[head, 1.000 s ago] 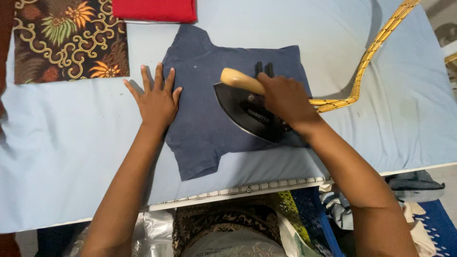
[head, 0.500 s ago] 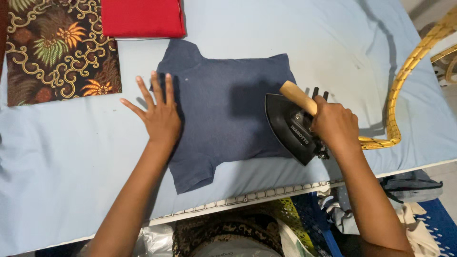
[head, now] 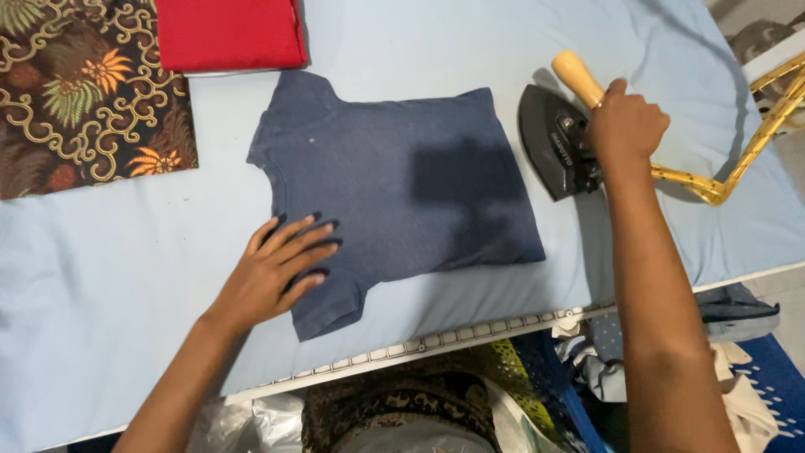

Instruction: The person irons a dark blue t-shirt on a light blue ironing board, folding it neatly after smoothing the fabric. They then retrieve a grey patterned shirt from a blue basket, lay it on the board, and begin buttoning it up while smoothing the collar and sleeves.

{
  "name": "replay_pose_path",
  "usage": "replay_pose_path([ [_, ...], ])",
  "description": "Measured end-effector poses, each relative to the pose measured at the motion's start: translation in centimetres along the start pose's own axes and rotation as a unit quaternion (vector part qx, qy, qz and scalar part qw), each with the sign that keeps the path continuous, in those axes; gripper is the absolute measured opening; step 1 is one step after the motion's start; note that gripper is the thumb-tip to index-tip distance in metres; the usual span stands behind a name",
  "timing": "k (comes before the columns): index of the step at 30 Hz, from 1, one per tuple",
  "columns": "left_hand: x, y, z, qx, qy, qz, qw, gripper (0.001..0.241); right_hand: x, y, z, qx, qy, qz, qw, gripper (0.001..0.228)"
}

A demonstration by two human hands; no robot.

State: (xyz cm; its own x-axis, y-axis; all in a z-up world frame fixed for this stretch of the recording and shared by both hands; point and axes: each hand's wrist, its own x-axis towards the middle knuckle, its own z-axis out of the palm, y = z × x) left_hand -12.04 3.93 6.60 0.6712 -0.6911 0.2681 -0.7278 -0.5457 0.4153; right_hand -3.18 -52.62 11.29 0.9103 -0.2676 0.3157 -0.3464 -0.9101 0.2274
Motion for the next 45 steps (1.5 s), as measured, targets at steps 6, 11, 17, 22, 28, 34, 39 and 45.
replay_pose_path([
  [6,-4.6,0.9,-1.4,-0.021,-0.009,0.073,0.997,0.051,-7.9,-2.0,-6.2,0.126,0.087,-0.334,0.93,0.048],
  [11,-5.0,0.5,-0.3,0.044,0.04,0.118,0.991,0.027,-15.5,-4.6,-7.0,0.202,-0.119,-0.477,0.847,0.045],
  [17,-3.8,-0.8,0.5,-0.016,0.061,0.061,0.996,0.022,-15.9,-2.8,-4.9,0.247,-0.108,-0.454,0.849,0.024],
  [22,-0.8,-3.2,1.0,-0.198,-0.019,-0.233,0.952,0.025,-11.2,-1.8,-3.3,0.411,-0.221,-0.347,0.814,0.024],
  [28,4.9,-5.6,0.6,-0.203,0.134,-0.321,0.915,0.024,-5.4,-5.6,-4.6,0.367,-0.268,-0.179,0.873,0.028],
  [34,7.2,-7.9,2.6,-0.049,0.165,-0.295,0.94,0.024,-4.7,-8.6,-2.8,0.322,-0.168,-0.186,0.913,0.024],
  [39,7.6,-7.7,2.0,0.002,0.158,-0.3,0.941,0.025,-6.2,-8.3,-2.0,0.3,-0.155,-0.102,0.936,0.03],
  [45,7.5,-6.6,-0.5,-0.056,0.213,-0.3,0.928,0.041,-8.7,-7.5,-2.6,0.357,-0.055,-0.063,0.93,0.043],
])
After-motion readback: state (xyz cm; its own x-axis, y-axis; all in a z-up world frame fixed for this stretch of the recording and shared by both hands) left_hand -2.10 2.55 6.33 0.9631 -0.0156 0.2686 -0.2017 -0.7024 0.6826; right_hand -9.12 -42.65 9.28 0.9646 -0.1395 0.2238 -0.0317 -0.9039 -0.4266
